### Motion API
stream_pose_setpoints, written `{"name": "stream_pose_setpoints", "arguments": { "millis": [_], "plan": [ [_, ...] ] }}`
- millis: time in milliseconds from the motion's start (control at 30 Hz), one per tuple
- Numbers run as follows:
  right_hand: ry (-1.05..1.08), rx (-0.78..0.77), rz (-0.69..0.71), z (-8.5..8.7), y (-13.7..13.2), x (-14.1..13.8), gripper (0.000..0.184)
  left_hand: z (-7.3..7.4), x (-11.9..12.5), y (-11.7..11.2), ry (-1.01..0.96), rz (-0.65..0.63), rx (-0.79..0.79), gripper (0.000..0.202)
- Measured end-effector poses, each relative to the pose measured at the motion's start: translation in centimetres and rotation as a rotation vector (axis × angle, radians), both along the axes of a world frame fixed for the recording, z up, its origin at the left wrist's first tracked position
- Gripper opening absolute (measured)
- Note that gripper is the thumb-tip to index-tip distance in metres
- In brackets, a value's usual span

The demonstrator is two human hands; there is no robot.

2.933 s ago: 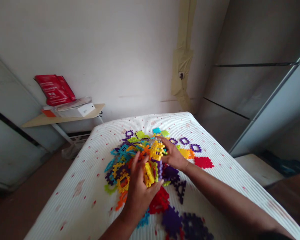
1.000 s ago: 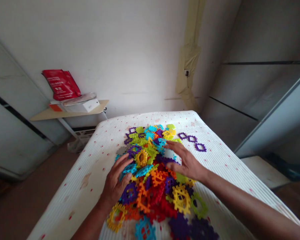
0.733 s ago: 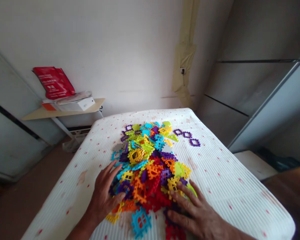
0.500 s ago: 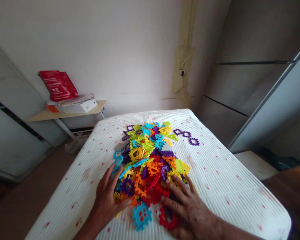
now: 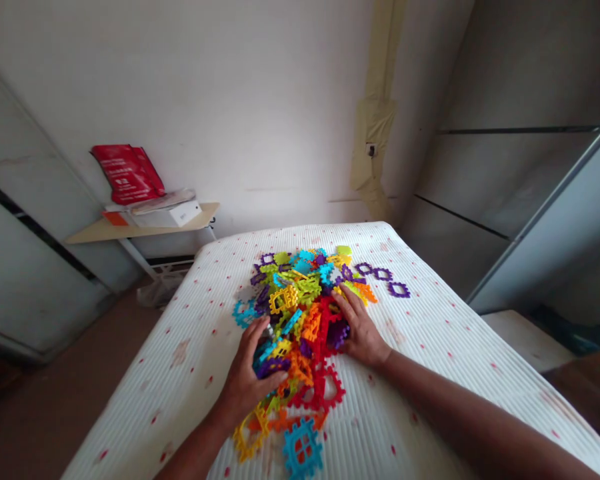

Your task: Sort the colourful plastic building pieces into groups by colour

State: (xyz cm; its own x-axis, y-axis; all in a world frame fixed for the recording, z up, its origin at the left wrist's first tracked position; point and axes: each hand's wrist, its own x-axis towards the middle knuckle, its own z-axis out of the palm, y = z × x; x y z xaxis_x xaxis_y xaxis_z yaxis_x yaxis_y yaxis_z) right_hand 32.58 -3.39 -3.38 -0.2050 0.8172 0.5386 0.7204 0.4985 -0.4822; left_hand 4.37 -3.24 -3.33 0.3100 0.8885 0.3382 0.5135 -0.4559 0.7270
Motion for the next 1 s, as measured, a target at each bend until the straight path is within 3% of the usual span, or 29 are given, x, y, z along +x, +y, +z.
{"name": "stream_pose_setpoints", "arguments": {
  "millis": [133,300,500,700,800,867,933,1000],
  "plan": [
    [0.216,0.0,0.065,0.5,3.0,-2.0,0.085,0.2,1.1,-0.3,-0.085,0.008,-0.062,0.08],
    [0.356,0.0,0.185,2.1,6.0,-5.3,0.066,0.3,2.1,-0.3,-0.041,0.032,0.048,0.078],
    [0.27,0.036,0.343,5.1,8.1,-7.7,0.06,1.0,2.6,-0.6,0.15,0.0,0.381,0.071],
    [0.049,0.145,0.442,6.5,7.2,-7.5,0.055,2.3,3.2,-1.2,0.322,-0.113,0.626,0.08],
    [-0.062,0.239,0.379,6.4,6.8,-6.0,0.047,3.2,3.3,-1.7,0.29,-0.154,0.673,0.07],
    [-0.144,0.282,0.252,5.8,6.9,-3.1,0.041,4.1,2.8,-1.6,0.236,-0.139,0.688,0.057],
    [-0.205,0.281,0.059,4.7,7.2,1.8,0.037,5.4,1.6,-0.6,0.179,-0.095,0.681,0.04],
    [-0.207,0.215,-0.222,3.0,7.2,7.9,0.039,6.7,0.0,1.8,0.136,0.001,0.641,0.027]
  ]
}}
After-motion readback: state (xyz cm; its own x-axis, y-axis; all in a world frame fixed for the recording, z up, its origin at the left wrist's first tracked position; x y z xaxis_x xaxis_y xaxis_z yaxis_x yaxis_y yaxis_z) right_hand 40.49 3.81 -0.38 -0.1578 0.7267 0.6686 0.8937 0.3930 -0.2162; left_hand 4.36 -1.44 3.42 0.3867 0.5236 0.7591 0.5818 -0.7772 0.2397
